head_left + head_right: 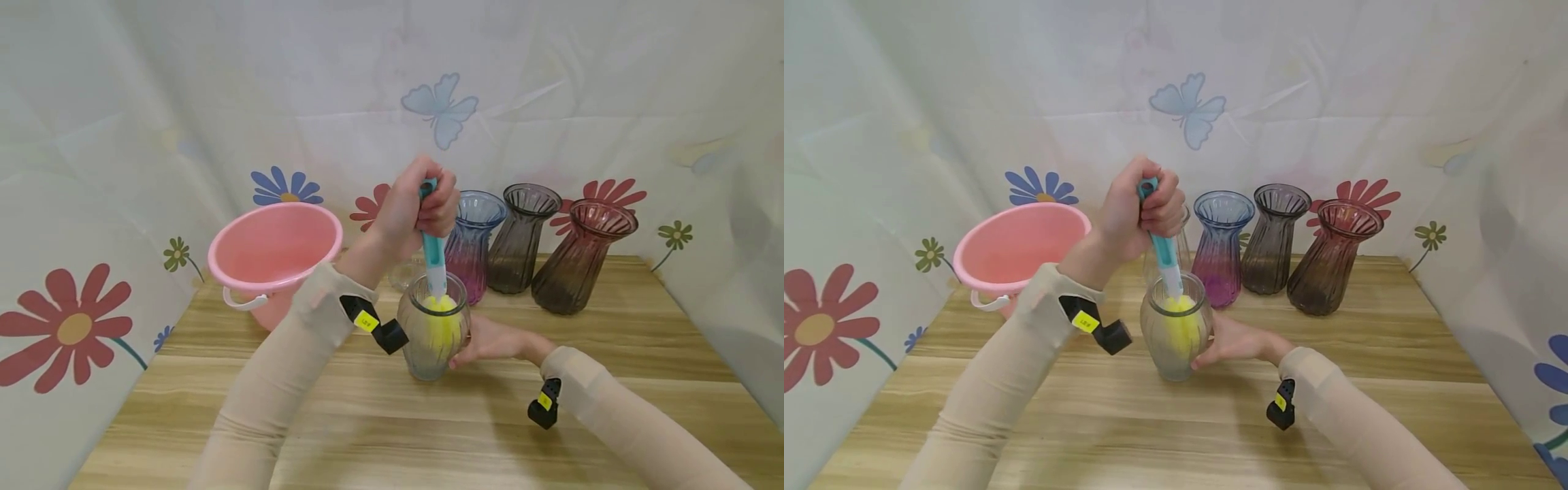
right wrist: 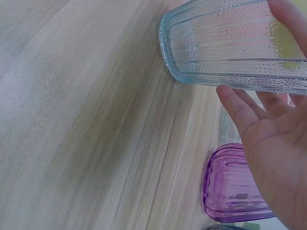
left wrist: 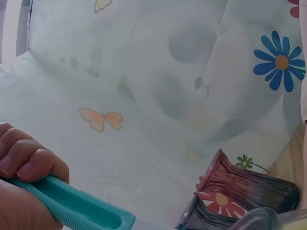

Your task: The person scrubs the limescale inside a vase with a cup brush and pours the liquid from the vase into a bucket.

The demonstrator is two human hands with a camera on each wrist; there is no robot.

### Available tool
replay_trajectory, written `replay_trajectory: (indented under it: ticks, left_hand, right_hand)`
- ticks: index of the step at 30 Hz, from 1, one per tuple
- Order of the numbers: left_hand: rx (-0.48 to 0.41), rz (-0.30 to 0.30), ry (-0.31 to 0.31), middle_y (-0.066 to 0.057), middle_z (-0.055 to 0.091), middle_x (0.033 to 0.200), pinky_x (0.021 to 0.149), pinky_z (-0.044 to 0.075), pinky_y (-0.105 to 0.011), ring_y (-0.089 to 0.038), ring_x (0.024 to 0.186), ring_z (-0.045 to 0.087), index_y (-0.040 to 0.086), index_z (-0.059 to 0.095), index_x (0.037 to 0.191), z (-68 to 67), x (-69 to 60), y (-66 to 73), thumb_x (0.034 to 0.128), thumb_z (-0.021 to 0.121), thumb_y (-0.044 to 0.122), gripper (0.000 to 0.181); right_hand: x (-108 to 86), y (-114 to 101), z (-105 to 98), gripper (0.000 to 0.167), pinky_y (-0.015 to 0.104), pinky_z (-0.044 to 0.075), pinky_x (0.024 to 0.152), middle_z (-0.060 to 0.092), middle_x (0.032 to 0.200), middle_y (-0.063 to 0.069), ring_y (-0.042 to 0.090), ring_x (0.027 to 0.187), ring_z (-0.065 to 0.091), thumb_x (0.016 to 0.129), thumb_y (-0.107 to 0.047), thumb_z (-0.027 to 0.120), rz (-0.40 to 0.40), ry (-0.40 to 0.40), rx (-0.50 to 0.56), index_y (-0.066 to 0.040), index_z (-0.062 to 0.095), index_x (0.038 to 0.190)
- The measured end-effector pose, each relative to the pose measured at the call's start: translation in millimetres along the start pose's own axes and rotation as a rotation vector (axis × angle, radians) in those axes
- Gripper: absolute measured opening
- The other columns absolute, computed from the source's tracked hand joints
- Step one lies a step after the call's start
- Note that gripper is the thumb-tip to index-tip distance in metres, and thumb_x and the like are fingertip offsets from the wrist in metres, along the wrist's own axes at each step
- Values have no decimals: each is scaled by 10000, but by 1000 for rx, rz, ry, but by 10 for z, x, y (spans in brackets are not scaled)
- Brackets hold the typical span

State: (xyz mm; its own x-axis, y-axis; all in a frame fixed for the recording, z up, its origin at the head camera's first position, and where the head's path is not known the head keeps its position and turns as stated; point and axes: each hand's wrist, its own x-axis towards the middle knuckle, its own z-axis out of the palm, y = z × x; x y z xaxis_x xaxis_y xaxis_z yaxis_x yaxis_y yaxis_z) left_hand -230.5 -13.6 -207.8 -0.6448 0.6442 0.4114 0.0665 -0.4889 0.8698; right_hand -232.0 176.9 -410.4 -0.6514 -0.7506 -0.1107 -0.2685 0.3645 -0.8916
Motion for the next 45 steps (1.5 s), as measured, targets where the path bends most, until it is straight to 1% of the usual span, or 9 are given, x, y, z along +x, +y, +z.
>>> replay_trajectory:
  ticks: [6, 10, 14, 17, 21, 29, 35, 41, 45]
  left_hand:
    - [-32, -4, -13, 29, 213, 414, 379, 96, -268, -133, 345, 160, 109, 225, 479, -133, -76, -265, 836, 191, 153, 362]
    - [-13, 1, 34, 40, 233, 412, 376, 107, -265, -126, 343, 179, 108, 232, 481, -207, -142, -448, 834, 211, 155, 357]
    - [21, -22, 86, 45, 240, 415, 376, 125, -257, -117, 347, 192, 115, 241, 479, -260, -213, -622, 850, 218, 157, 374]
    - [32, -18, 116, 53, 241, 412, 378, 124, -262, -114, 348, 187, 129, 246, 475, -301, -255, -707, 862, 212, 168, 391]
    - [11, 13, 134, 60, 237, 409, 379, 101, -271, -110, 344, 175, 138, 244, 479, -340, -275, -742, 861, 213, 184, 386]
    - [-7, 27, 140, 64, 236, 407, 378, 94, -273, -108, 340, 175, 143, 244, 475, -341, -252, -743, 866, 211, 171, 393]
    - [-24, 69, 139, 69, 241, 407, 373, 94, -262, -113, 339, 164, 139, 242, 475, -304, -206, -652, 858, 208, 164, 385]
    - [-95, 104, 106, 47, 209, 407, 396, 72, -268, -126, 347, 134, 108, 205, 484, -201, -164, -308, 843, 168, 145, 362]
    - [-123, 174, 77, 43, 197, 415, 397, 78, -256, -113, 353, 132, 120, 204, 486, -121, -126, -21, 838, 148, 141, 357]
  right_hand:
    - [10, 12, 25, 594, 280, 444, 895, 600, 1162, 52, 156, 1051, 552, 733, -132, 741, -28, 11, 17, -65, 460, 1252]
    - [6, 25, 40, 721, 287, 424, 920, 552, 1231, 87, 168, 1101, 522, 725, -138, 749, -24, 40, 26, -41, 368, 1329]
    - [4, 37, 64, 762, 309, 415, 932, 530, 1257, 125, 194, 1123, 506, 713, -142, 759, -28, 72, 9, -9, 343, 1337]
    - [7, 36, 84, 804, 336, 408, 942, 516, 1273, 151, 228, 1142, 492, 702, -145, 767, -37, 92, -1, -1, 320, 1354]
    - [10, 46, 110, 931, 355, 369, 976, 444, 1346, 171, 260, 1207, 432, 689, -160, 777, -62, 118, -16, -17, 214, 1416]
    - [-2, 71, 129, 891, 376, 349, 987, 439, 1341, 170, 263, 1211, 421, 702, -199, 768, -28, 142, -55, -7, 235, 1390]
    - [2, 71, 102, 903, 452, 350, 1003, 381, 1381, 189, 317, 1255, 391, 729, -189, 756, -2, 162, -4, -17, 189, 1410]
    - [2, 111, 90, 879, 452, 353, 1009, 415, 1350, 173, 307, 1244, 411, 725, -146, 756, -14, 159, 34, -24, 209, 1401]
    - [0, 111, 79, 824, 461, 352, 1018, 423, 1338, 178, 318, 1242, 420, 734, -127, 744, -10, 140, 61, -14, 237, 1373]
